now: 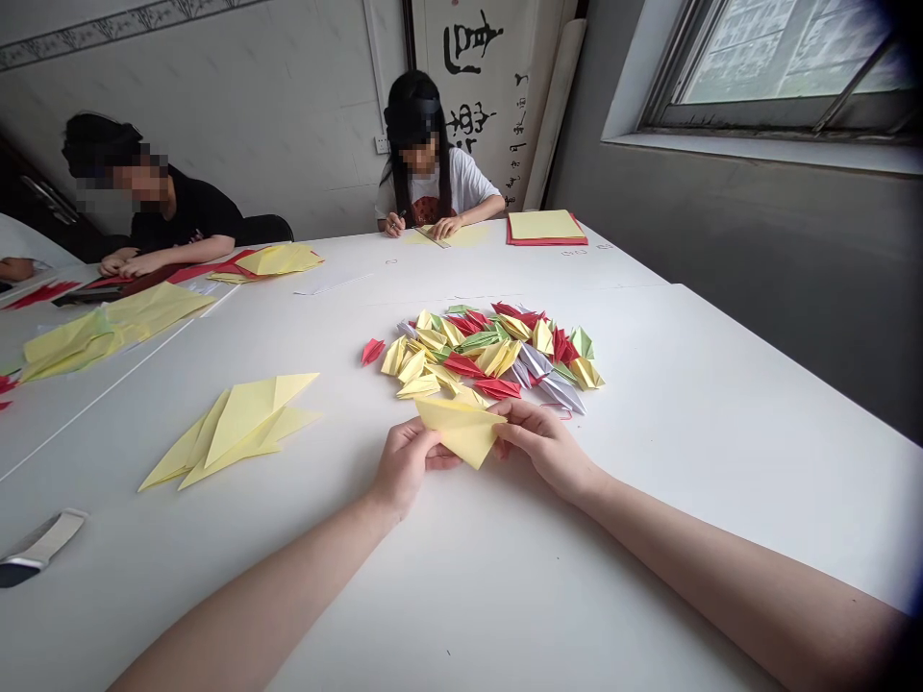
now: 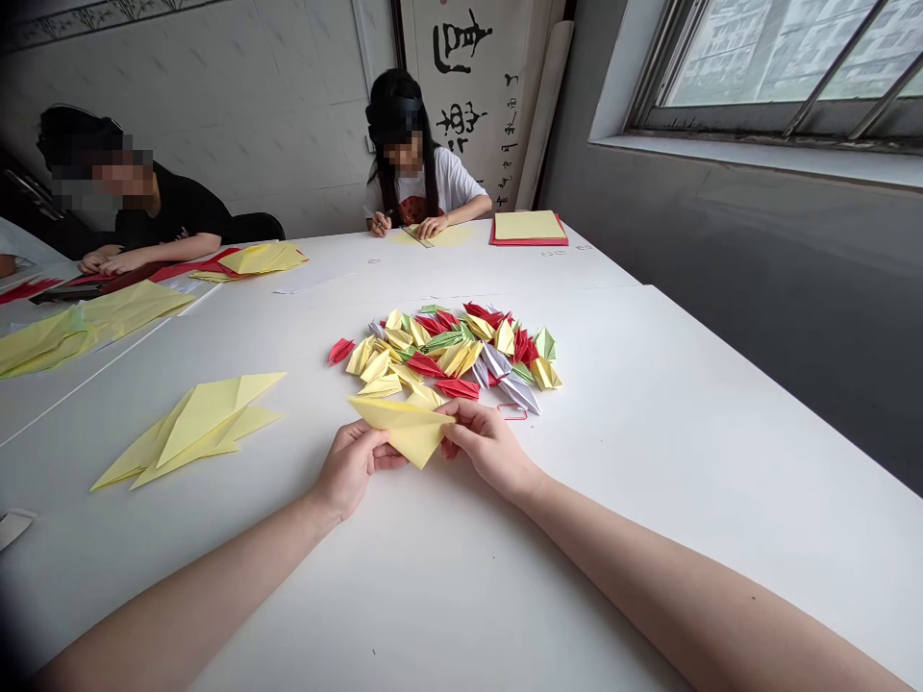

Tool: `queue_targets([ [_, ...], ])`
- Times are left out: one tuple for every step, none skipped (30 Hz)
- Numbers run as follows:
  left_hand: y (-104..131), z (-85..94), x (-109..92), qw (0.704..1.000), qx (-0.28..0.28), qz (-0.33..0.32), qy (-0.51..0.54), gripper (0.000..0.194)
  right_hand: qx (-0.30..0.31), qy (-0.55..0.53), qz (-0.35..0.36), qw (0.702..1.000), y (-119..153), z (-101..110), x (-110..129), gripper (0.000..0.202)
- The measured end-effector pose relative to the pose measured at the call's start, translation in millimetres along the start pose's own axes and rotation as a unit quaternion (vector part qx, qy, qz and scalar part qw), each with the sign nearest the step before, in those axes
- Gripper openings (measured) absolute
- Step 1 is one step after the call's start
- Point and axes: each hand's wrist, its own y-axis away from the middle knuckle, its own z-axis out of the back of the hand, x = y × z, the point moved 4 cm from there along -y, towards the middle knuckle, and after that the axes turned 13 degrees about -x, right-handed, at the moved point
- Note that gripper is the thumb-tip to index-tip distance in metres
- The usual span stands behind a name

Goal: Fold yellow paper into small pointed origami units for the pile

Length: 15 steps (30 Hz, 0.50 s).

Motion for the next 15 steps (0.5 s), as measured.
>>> queue_targets([
  [0.0,-0.4,0.0,1.000,0.001,0.004,0.001,0.018,0.001,-0.001,-0.002,1.000,0.2,-0.4,0.1,0.012],
  [-0.1,-0.4,-0.1,1.000,-0.002,0.006,0.005,0.018,0.001,-0.004,-0.005,1.000,0.4,-0.7,0.2,0.013],
  [-0.4,-0.5,0.0,1.000,-0.005,0.006,0.010,0.018,-0.002,-0.008,-0.011,1.000,0.6,-0.9,0.4,0.013],
  [-0.7,-0.6,0.3,1.000,-0.006,0.004,0.013,0.017,-0.005,-0.013,-0.016,1.000,0.7,-1.0,0.7,0.014],
  [-1.1,-0.6,0.8,1.000,-0.006,0.002,0.016,0.016,-0.009,-0.016,-0.019,1.000,0.7,-1.2,1.0,0.014],
  [-1.4,-0.6,1.5,1.000,-0.005,-0.001,0.018,0.015,-0.012,-0.017,-0.020,1.000,0.7,-1.3,1.4,0.015],
  [-1.7,-0.6,2.4,1.000,-0.003,-0.003,0.018,0.015,-0.016,-0.015,-0.017,1.000,0.6,-1.3,1.6,0.015],
  [-1.8,-0.4,3.3,1.000,-0.002,-0.004,0.017,0.016,-0.020,-0.009,-0.013,1.000,0.4,-1.3,1.6,0.014],
  [-1.7,-0.4,4.1,1.000,0.000,-0.005,0.014,0.017,-0.023,0.000,-0.007,1.000,0.2,-1.2,1.3,0.012],
  [-1.3,-0.5,4.5,1.000,0.005,-0.005,0.010,0.018,-0.024,0.011,0.001,1.000,0.1,-1.2,0.7,0.011],
  [-0.5,-1.2,4.4,1.000,0.014,-0.006,0.003,0.021,-0.021,0.024,0.009,0.999,0.1,-1.5,-0.1,0.011],
  [0.7,-2.3,3.9,1.000,0.029,-0.007,-0.007,0.024,-0.016,0.037,0.017,0.999,0.2,-1.9,-1.0,0.011],
  [2.2,-3.7,2.8,0.999,0.048,-0.011,-0.019,0.027,-0.009,0.051,0.025,0.998,0.4,-2.4,-2.1,0.012],
  [3.9,-5.2,1.4,0.997,0.067,-0.015,-0.029,0.029,-0.003,0.063,0.031,0.998,0.7,-2.9,-3.0,0.013],
  [5.6,-6.6,-0.1,0.996,0.084,-0.019,-0.037,0.031,0.002,0.071,0.037,0.997,0.9,-3.1,-3.6,0.013],
])
